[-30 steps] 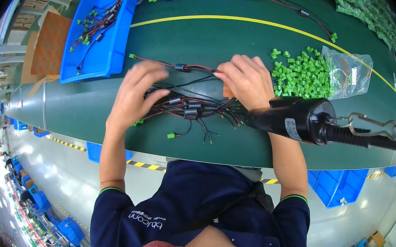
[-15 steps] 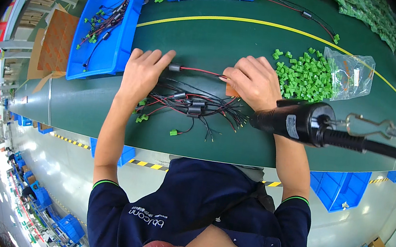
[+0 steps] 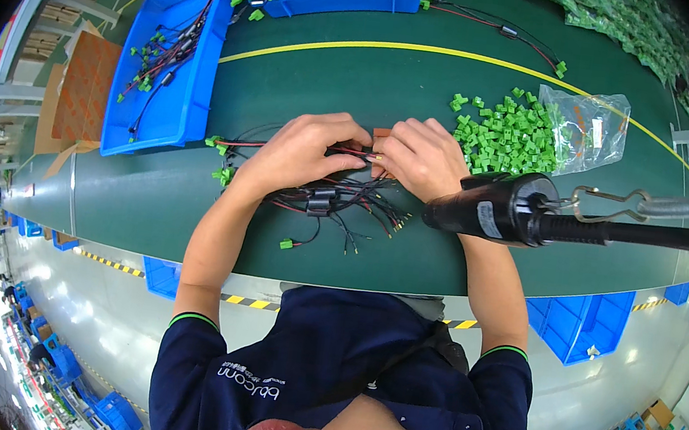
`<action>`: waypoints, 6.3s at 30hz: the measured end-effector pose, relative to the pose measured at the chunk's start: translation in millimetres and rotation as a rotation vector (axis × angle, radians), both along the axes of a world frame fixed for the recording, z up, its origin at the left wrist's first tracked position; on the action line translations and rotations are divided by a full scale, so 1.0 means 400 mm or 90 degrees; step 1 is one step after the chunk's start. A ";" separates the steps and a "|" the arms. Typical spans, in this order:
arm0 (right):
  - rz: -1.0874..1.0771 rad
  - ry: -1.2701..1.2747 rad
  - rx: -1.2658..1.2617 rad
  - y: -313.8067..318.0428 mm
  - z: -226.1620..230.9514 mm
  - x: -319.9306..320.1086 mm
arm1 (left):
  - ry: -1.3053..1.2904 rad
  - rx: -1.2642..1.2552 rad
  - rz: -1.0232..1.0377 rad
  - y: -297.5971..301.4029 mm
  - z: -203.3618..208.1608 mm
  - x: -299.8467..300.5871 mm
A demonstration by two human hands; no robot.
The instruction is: The person assembles wire harnesses by inserting wire ends into green connectors and tightening the connector screws using an electric screwdriver.
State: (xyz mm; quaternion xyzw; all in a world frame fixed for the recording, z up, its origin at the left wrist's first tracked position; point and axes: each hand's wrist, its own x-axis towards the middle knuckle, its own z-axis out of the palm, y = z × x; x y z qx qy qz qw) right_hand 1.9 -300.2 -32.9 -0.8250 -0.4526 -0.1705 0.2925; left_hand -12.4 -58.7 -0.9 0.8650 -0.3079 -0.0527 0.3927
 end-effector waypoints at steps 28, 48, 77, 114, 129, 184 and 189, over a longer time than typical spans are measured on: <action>-0.100 0.270 0.144 -0.038 -0.016 0.031 | 0.038 -0.057 0.105 0.004 -0.039 -0.017; 0.028 0.606 0.265 -0.043 -0.003 0.019 | 0.027 -0.174 0.149 -0.020 -0.063 -0.025; -0.091 0.634 0.311 -0.008 -0.015 0.002 | 0.181 -0.224 0.125 0.007 -0.066 -0.027; -0.069 0.294 0.163 0.006 -0.025 0.000 | 0.076 -0.205 0.091 -0.001 -0.078 -0.027; -0.012 0.193 0.094 0.005 -0.015 0.009 | 0.057 -0.109 0.059 -0.001 -0.080 -0.028; 0.168 0.452 0.688 0.092 0.111 -0.047 | -0.067 0.062 0.056 -0.013 -0.120 -0.038; 0.162 0.435 0.696 0.101 0.100 -0.045 | -0.056 0.068 0.056 -0.012 -0.122 -0.036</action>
